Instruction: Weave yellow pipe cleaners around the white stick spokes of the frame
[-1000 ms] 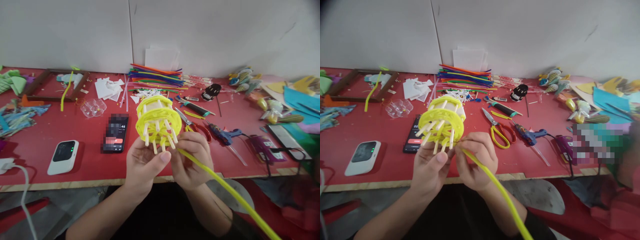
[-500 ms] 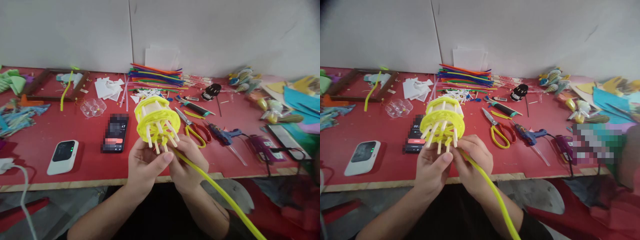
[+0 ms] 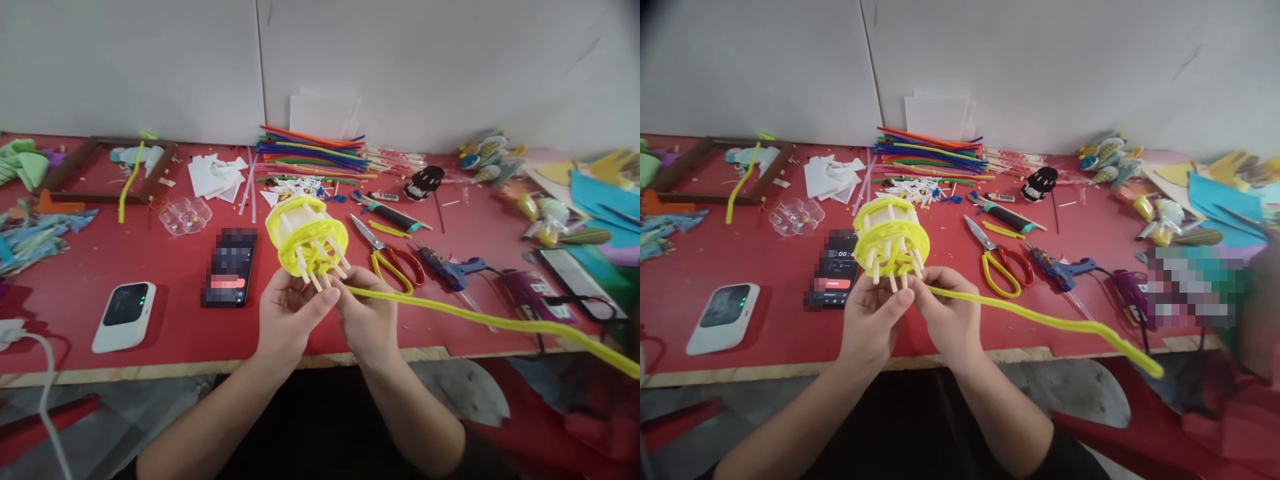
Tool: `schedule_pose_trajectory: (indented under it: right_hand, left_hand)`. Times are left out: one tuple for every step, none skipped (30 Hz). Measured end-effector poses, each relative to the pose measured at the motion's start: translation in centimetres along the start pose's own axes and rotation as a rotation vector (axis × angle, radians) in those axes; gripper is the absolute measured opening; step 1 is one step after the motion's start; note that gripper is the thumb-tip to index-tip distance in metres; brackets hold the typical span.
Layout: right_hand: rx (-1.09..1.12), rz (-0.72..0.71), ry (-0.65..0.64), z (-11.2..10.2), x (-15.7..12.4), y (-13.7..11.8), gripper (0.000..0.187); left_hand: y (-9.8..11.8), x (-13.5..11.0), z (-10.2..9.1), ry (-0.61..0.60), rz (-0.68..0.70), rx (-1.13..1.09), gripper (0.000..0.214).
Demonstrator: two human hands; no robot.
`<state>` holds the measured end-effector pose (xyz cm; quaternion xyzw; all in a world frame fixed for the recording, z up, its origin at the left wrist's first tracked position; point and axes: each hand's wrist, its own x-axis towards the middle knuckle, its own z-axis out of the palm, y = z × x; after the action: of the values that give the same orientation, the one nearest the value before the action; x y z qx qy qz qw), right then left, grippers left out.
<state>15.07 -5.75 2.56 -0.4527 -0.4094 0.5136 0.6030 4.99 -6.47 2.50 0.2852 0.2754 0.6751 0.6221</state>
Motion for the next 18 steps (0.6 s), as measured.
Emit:
schedule_pose_trajectory:
  right_hand:
    - [0.004, 0.010, 0.003, 0.0, 0.0, 0.0, 0.015]
    - [0.010, 0.017, 0.009, 0.1, 0.1, 0.0, 0.016]
    - [0.013, 0.022, 0.017, 0.2, 0.1, -0.1, 0.018]
    - [0.012, 0.026, 0.028, 0.3, 0.1, -0.1, 0.020]
    - [0.006, 0.025, 0.040, 0.4, 0.1, -0.2, 0.022]
    - [-0.005, 0.020, 0.052, 0.5, 0.1, -0.3, 0.024]
    - [-0.023, 0.011, 0.063, 0.6, 0.0, -0.4, 0.025]
    - [-0.044, -0.003, 0.074, 0.7, 0.0, -0.5, 0.026]
    - [-0.070, -0.020, 0.084, 0.7, -0.1, -0.5, 0.027]
    - [-0.101, -0.043, 0.089, 0.7, -0.1, -0.5, 0.027]
    - [-0.136, -0.071, 0.089, 0.6, -0.2, -0.5, 0.025]
    - [-0.174, -0.108, 0.082, 0.6, -0.2, -0.4, 0.024]
    - [-0.212, -0.160, 0.074, 0.5, -0.2, -0.4, 0.022]
    - [-0.252, -0.224, 0.068, 0.4, -0.2, -0.3, 0.020]
    - [-0.299, -0.299, 0.071, 0.3, -0.2, -0.2, 0.018]
    - [-0.355, -0.382, 0.083, 0.3, -0.2, -0.2, 0.017]
    - [-0.418, -0.466, 0.096, 0.2, -0.2, -0.2, 0.015]
    - [-0.486, -0.549, 0.105, 0.2, -0.2, -0.3, 0.014]
  left_hand:
    - [0.0, 0.0, 0.0, -0.007, 0.001, 0.000, 0.029]
    - [0.0, -0.1, 0.0, -0.012, 0.000, 0.000, 0.029]
    - [0.1, -0.1, 0.1, -0.016, 0.000, 0.003, 0.029]
    - [0.1, -0.2, 0.1, -0.016, -0.001, 0.007, 0.029]
    - [0.1, -0.2, 0.1, -0.009, 0.000, 0.011, 0.028]
    - [0.1, -0.3, 0.1, 0.003, 0.002, 0.014, 0.028]
    - [0.1, -0.3, 0.2, 0.015, 0.003, 0.018, 0.028]
    - [0.1, -0.3, 0.2, 0.028, 0.002, 0.020, 0.027]
    - [0.1, -0.3, 0.2, 0.037, -0.001, 0.022, 0.026]
    - [0.2, -0.3, 0.2, 0.045, -0.008, 0.024, 0.026]
    - [0.2, -0.3, 0.2, 0.052, -0.017, 0.028, 0.024]
    - [0.3, -0.3, 0.2, 0.059, -0.028, 0.031, 0.023]
    - [0.4, -0.2, 0.2, 0.066, -0.041, 0.032, 0.022]
    - [0.5, -0.2, 0.2, 0.073, -0.056, 0.028, 0.021]
    - [0.7, -0.2, 0.2, 0.081, -0.071, 0.020, 0.021]
    - [0.8, -0.1, 0.3, 0.089, -0.091, 0.005, 0.021]
    - [1.0, -0.1, 0.3, 0.095, -0.116, -0.014, 0.022]
    - [1.1, 0.0, 0.3, 0.099, -0.145, -0.036, 0.023]
